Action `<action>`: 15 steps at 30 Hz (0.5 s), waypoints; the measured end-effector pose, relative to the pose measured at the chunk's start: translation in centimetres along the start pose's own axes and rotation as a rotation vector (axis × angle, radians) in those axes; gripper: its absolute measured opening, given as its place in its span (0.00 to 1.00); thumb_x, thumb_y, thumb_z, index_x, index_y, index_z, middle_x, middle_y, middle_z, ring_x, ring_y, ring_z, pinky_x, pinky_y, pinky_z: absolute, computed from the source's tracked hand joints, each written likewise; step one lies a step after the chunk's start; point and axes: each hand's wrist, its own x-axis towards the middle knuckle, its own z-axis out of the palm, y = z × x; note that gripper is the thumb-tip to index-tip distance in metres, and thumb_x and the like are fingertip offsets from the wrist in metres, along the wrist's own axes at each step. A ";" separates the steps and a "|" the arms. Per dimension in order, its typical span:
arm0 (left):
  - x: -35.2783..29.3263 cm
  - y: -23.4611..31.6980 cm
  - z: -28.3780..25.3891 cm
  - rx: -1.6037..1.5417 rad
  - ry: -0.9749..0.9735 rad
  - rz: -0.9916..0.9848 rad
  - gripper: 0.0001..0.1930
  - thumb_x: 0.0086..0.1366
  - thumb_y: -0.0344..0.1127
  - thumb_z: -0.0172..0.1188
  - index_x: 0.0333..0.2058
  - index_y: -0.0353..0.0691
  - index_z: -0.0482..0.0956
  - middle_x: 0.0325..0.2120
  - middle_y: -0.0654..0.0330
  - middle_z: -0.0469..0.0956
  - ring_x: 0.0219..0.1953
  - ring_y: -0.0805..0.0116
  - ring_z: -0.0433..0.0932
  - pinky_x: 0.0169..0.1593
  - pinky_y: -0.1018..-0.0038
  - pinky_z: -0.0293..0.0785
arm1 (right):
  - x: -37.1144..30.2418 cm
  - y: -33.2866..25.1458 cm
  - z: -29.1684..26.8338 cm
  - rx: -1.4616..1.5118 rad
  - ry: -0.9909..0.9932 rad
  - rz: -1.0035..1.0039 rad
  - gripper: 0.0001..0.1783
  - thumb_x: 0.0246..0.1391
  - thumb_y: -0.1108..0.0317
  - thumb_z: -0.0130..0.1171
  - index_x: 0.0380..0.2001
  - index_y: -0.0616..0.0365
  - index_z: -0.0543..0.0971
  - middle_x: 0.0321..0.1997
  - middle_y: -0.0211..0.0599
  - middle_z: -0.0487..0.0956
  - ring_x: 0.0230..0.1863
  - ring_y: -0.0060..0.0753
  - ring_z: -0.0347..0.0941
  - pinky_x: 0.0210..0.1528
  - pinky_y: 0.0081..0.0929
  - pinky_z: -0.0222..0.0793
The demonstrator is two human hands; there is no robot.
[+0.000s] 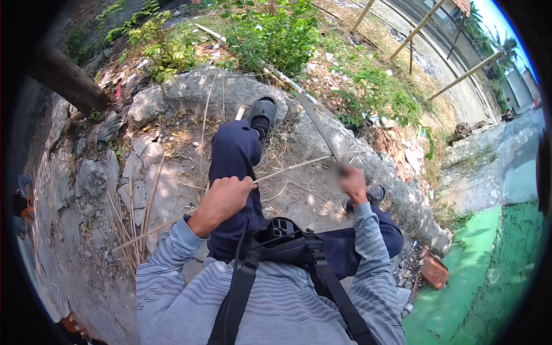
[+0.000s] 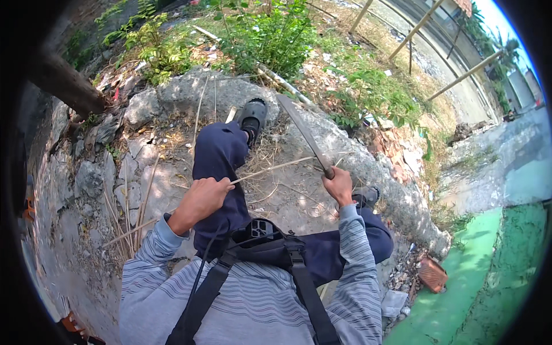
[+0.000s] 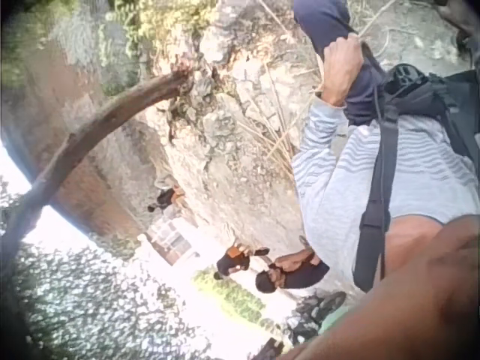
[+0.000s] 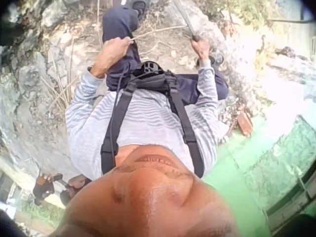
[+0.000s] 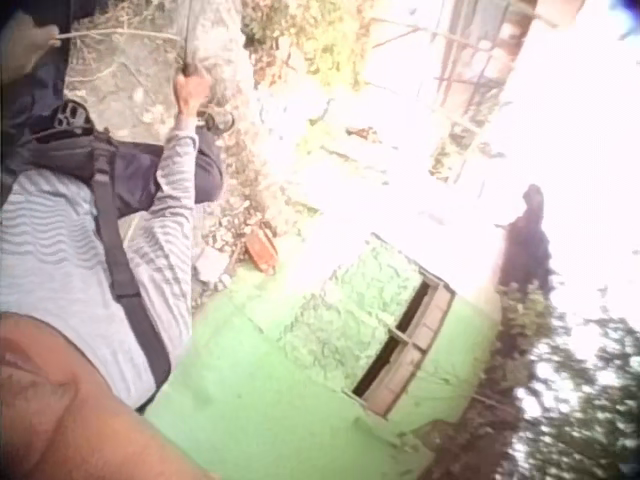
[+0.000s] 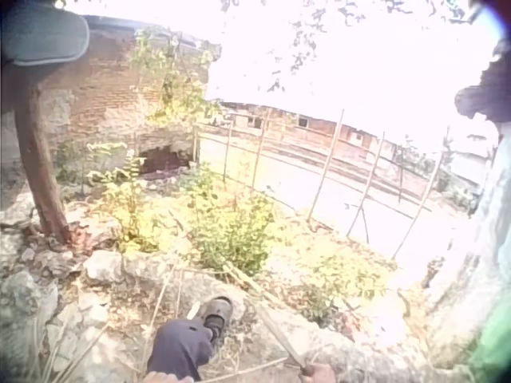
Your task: The person splits bamboo pieces and shaves the bamboo strips using a knife.
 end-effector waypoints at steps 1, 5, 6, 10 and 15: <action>0.5 0.4 -0.5 -0.002 -0.013 0.059 0.15 0.76 0.43 0.55 0.35 0.36 0.76 0.20 0.42 0.78 0.27 0.37 0.80 0.32 0.45 0.73 | 0.0 0.8 0.1 -0.094 0.091 -0.079 0.14 0.50 0.58 0.65 0.29 0.59 0.82 0.24 0.52 0.80 0.29 0.56 0.82 0.34 0.49 0.73; -0.2 -1.3 -3.1 -0.004 -0.111 -0.039 0.15 0.76 0.41 0.55 0.34 0.35 0.77 0.20 0.40 0.77 0.28 0.37 0.80 0.33 0.47 0.74 | 0.5 5.2 -2.1 -0.219 0.091 0.108 0.15 0.48 0.55 0.65 0.33 0.54 0.86 0.32 0.55 0.84 0.38 0.63 0.82 0.40 0.51 0.77; -1.0 -2.4 -3.8 -0.041 -0.110 -0.091 0.15 0.76 0.40 0.55 0.35 0.34 0.78 0.21 0.39 0.76 0.29 0.36 0.79 0.33 0.47 0.73 | 0.7 8.0 -3.0 -0.231 0.136 0.183 0.16 0.48 0.55 0.65 0.34 0.54 0.86 0.33 0.55 0.85 0.39 0.62 0.83 0.41 0.50 0.78; -4.5 -6.3 -6.6 -0.140 -0.099 -0.134 0.15 0.76 0.38 0.54 0.34 0.32 0.79 0.23 0.38 0.76 0.29 0.34 0.77 0.34 0.47 0.70 | -0.3 19.3 -4.7 -0.188 0.193 0.547 0.24 0.47 0.51 0.64 0.37 0.61 0.87 0.35 0.59 0.86 0.41 0.63 0.84 0.46 0.51 0.78; -6.7 -6.8 -6.9 -0.181 -0.048 -0.257 0.16 0.76 0.36 0.52 0.31 0.30 0.78 0.22 0.40 0.76 0.28 0.37 0.77 0.34 0.51 0.69 | -3.1 20.9 -0.7 -0.061 0.176 0.734 0.26 0.46 0.51 0.64 0.37 0.67 0.87 0.38 0.63 0.86 0.44 0.63 0.84 0.49 0.50 0.78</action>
